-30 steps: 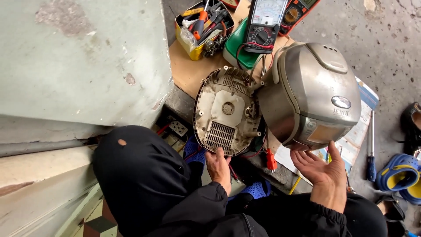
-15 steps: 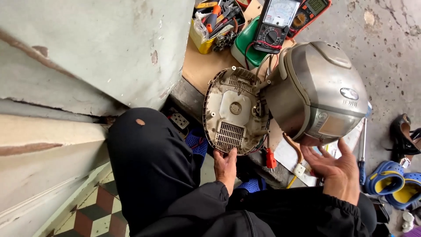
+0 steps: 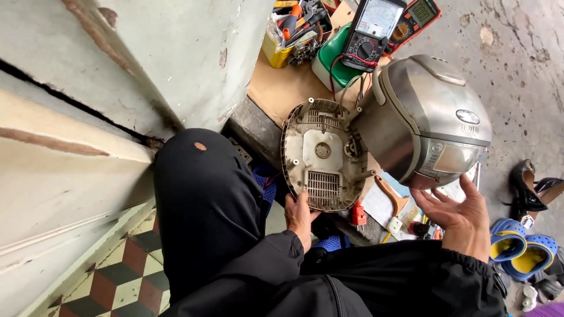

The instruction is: Troubleshooting and repairing a rice cooker by inspecting internal components and testing the interface.

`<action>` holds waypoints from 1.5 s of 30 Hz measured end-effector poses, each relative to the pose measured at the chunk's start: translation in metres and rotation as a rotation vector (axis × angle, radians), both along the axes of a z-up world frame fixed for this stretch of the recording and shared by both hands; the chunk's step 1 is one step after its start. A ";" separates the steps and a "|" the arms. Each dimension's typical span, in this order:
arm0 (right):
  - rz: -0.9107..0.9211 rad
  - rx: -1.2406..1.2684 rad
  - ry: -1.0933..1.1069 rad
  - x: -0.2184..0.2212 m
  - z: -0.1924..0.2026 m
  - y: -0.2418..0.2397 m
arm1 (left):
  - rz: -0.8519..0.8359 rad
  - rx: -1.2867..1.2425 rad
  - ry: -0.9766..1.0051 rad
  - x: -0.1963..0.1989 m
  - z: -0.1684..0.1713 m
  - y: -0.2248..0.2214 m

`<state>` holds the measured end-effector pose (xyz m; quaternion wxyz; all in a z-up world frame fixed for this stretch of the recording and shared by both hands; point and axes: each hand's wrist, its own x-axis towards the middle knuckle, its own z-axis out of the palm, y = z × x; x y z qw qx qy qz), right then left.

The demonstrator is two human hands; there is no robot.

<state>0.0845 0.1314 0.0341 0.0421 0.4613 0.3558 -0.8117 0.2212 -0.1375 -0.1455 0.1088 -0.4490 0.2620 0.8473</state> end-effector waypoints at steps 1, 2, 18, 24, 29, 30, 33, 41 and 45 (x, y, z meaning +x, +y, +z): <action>-0.019 0.024 -0.005 0.001 -0.004 -0.002 | 0.006 -0.015 0.034 0.007 0.006 0.004; -0.038 0.047 -0.008 0.003 -0.008 -0.007 | 0.012 -0.031 0.069 0.010 0.010 0.005; -0.149 -0.093 0.065 0.036 -0.050 -0.053 | -0.324 -0.462 -0.181 0.002 -0.065 0.016; -0.118 -0.021 0.084 0.042 -0.078 -0.043 | -0.374 -0.646 -0.016 0.011 -0.043 0.014; -0.108 -0.047 0.034 0.042 -0.100 -0.034 | -0.320 -0.736 0.084 0.013 -0.012 0.007; -0.103 -0.048 0.025 0.041 -0.104 -0.031 | -0.311 -0.735 0.101 0.015 -0.006 0.007; -0.067 0.002 -0.002 0.040 -0.117 -0.026 | -0.262 -0.752 0.165 0.014 0.011 0.000; -0.099 0.023 0.001 0.040 -0.125 -0.032 | -0.244 -0.789 0.215 -0.010 0.035 -0.024; -0.146 -0.035 -0.009 0.038 -0.117 -0.045 | -0.270 -0.839 0.225 -0.011 0.031 -0.029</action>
